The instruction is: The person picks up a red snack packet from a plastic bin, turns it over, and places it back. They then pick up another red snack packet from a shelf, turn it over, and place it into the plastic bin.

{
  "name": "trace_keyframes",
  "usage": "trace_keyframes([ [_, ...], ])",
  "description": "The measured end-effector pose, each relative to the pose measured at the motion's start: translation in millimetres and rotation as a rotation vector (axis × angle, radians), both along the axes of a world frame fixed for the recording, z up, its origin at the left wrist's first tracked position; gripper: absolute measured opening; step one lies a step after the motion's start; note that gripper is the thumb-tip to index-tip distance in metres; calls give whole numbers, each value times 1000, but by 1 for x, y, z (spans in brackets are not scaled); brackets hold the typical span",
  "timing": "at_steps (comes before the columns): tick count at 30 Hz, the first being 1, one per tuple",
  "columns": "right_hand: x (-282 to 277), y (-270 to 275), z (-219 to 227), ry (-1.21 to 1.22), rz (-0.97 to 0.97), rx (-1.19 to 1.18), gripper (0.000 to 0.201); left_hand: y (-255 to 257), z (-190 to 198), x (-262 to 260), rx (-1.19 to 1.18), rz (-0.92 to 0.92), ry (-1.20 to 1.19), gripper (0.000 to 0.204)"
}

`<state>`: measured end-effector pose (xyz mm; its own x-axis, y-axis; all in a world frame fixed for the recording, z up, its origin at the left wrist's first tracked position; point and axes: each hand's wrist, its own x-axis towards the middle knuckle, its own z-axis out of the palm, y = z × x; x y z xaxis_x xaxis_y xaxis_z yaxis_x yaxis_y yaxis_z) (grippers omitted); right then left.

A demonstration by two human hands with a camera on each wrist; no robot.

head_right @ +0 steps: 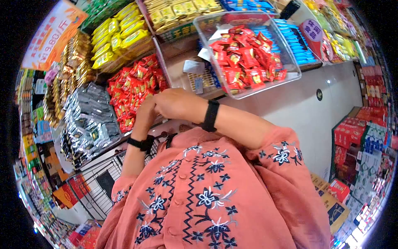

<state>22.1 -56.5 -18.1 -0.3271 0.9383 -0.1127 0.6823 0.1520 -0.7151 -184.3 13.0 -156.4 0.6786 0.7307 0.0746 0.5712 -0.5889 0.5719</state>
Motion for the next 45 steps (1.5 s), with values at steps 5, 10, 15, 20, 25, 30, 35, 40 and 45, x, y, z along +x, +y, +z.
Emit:
trace_keyframes([
  [5, 80, -3, 74, 191, 50, 285, 27, 6, 61, 18, -198, 254, -111, 22],
  [10, 181, 4, 97, 62, -251, -245, 20, 1, 122, 64, -465, 365, -448, 22],
  [15, 217, 10, 32, -186, -187, -571, 21, -12, 150, 105, -464, 330, -501, 22],
  [20, 228, 16, 10, -195, -92, -720, 22, -17, 146, 120, -495, 311, -517, 22],
  [25, 240, 22, 13, -86, -3, -687, 19, -28, 155, 131, -498, 344, -521, 21],
  [30, 261, 16, 44, 193, -102, -568, 23, -41, 166, 162, -490, 268, -557, 26],
  [35, 284, 9, 65, 446, -200, -554, 22, -53, 168, 224, 96, -69, -372, 45],
  [40, 301, 1, 68, 791, -216, -524, 25, -63, 172, 259, 108, -22, -316, 51],
  [45, 302, -13, 72, 735, -243, -418, 19, -58, 156, 263, -559, 23, -568, 32],
])
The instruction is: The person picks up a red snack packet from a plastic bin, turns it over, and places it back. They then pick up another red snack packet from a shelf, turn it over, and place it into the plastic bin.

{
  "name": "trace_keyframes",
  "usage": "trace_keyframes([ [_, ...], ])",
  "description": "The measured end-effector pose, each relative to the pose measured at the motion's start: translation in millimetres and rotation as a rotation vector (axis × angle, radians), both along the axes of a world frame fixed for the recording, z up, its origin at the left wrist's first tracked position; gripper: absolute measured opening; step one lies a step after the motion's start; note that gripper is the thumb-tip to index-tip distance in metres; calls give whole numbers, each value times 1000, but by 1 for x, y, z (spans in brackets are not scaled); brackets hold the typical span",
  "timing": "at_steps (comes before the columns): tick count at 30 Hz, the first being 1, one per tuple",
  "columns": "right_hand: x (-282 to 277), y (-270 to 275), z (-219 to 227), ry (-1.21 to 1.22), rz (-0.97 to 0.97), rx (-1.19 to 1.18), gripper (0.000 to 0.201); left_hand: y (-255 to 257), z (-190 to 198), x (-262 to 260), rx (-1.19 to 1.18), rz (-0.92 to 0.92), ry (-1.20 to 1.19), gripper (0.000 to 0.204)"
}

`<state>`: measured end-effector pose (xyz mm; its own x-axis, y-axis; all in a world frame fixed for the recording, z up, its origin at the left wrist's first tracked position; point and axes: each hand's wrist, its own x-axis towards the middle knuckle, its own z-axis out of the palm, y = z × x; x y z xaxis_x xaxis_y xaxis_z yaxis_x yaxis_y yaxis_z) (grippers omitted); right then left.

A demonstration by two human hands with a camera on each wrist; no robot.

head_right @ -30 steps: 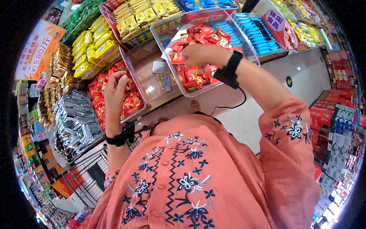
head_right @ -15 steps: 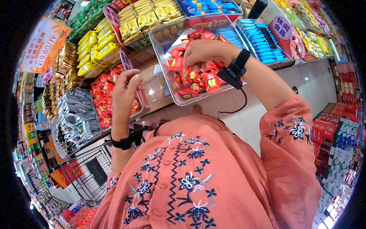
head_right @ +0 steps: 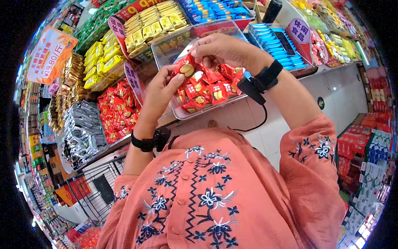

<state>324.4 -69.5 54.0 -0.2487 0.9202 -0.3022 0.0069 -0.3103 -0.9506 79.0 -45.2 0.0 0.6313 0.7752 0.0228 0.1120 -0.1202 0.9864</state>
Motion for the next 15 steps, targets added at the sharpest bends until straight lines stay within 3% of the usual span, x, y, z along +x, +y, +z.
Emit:
trace_keyframes([
  [2, 1, 0, -5, -75, 52, 43, 18, -4, 14, -5, -239, -62, -2, 31],
  [6, -2, 1, -6, -99, 71, 60, 21, -13, 20, -5, -335, 19, -87, 33],
  [15, -24, -2, 10, -139, 83, 113, 20, -12, 19, -25, -321, 138, -115, 35],
])
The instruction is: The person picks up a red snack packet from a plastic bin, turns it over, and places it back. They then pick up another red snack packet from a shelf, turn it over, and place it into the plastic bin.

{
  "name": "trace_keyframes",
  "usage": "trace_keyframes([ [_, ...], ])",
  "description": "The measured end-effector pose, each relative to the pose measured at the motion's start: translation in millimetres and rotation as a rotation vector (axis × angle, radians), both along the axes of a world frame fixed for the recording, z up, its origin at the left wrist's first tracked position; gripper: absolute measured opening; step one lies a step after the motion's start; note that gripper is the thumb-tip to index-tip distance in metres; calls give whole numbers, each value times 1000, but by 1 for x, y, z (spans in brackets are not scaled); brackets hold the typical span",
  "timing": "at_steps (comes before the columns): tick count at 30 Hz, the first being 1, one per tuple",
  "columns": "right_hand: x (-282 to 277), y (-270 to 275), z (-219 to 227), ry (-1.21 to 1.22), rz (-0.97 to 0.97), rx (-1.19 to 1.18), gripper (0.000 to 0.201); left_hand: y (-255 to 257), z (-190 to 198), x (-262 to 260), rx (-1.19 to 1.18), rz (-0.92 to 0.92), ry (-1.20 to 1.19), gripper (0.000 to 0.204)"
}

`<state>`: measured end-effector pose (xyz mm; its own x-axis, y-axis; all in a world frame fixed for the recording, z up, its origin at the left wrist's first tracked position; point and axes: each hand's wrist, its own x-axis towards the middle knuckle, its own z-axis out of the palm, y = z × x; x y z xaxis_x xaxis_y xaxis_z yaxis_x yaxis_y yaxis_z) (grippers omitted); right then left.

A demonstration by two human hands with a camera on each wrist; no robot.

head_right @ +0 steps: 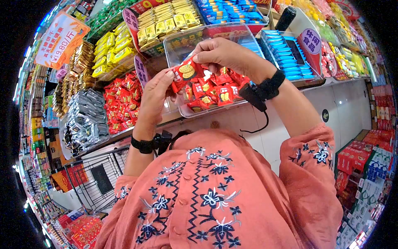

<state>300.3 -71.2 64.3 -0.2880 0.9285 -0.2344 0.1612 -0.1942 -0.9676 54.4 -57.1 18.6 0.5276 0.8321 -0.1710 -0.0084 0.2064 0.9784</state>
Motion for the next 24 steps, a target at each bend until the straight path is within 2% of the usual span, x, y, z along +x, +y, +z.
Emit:
trace_keyframes([
  [11, -53, -3, 14, 12, -78, 31, 18, 13, 21, -48, 3, 6, -106, 33],
  [17, -110, 8, 21, 2, -109, 32, 18, 28, 28, -101, 15, 39, 28, 35],
  [19, -127, 14, 10, 14, -115, 39, 18, 35, 27, -121, 48, 15, 86, 34],
  [24, -183, 19, -1, -22, -166, 64, 19, 58, 7, -164, 158, -6, 117, 20],
])
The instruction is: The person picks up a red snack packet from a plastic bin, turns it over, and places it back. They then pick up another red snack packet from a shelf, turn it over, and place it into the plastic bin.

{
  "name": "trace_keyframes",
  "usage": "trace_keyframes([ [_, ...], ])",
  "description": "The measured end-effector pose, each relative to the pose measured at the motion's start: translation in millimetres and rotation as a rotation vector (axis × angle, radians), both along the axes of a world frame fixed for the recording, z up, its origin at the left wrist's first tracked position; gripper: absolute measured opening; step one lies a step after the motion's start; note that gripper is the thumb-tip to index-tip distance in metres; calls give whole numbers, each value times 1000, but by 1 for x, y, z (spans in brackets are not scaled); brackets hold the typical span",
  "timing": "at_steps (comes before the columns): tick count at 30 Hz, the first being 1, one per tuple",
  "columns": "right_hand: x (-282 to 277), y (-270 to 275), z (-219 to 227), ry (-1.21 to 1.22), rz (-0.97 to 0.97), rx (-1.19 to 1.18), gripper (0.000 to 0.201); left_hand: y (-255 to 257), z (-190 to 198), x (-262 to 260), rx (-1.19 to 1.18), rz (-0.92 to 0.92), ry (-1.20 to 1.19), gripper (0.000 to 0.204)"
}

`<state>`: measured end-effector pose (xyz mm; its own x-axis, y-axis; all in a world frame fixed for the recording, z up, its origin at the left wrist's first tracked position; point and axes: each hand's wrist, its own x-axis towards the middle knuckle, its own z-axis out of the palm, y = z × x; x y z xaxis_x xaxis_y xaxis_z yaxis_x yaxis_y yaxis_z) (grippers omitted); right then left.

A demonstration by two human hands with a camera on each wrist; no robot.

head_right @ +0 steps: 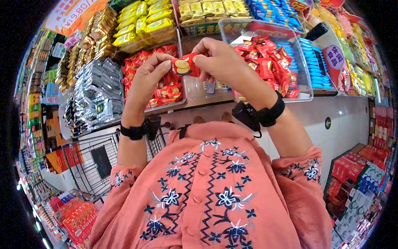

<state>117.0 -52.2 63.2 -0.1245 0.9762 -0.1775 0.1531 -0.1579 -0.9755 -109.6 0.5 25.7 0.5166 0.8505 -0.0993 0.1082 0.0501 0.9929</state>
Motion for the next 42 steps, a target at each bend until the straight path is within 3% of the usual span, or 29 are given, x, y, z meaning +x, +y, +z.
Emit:
trace_keyframes([
  [6, -59, 15, -48, -88, -25, -9, 15, 18, -34, -47, 65, 12, 36, 16],
  [10, -79, 32, -106, -407, 8, 308, 14, 29, -79, -71, 61, 26, 130, 14],
  [12, -87, 35, -130, -564, -17, 394, 15, 28, -97, -79, 246, 57, 308, 15],
  [17, -102, 47, -137, -715, -31, 392, 13, 32, -140, -83, 461, 168, 433, 14],
  [21, -107, 53, -140, -823, 23, 389, 12, 26, -140, -80, 713, 187, 631, 14],
  [22, -107, 54, -145, -843, 46, 401, 11, 25, -138, -79, 636, 156, 680, 16],
  [26, -108, 61, -170, -928, 112, 359, 9, 23, -148, -78, 713, 137, 729, 15],
  [35, -104, 53, -140, -853, 151, 260, 16, 30, -168, -65, 835, 117, 779, 11],
  [40, -97, 29, -84, -751, 230, 251, 20, 43, -189, -66, 861, -3, 865, 12],
  [41, -89, 24, -72, -725, 225, 255, 21, 49, -201, -72, 980, 2, 697, 16],
  [42, -77, 18, -55, -660, 201, 263, 22, 48, -190, -71, 897, 22, 699, 18],
])
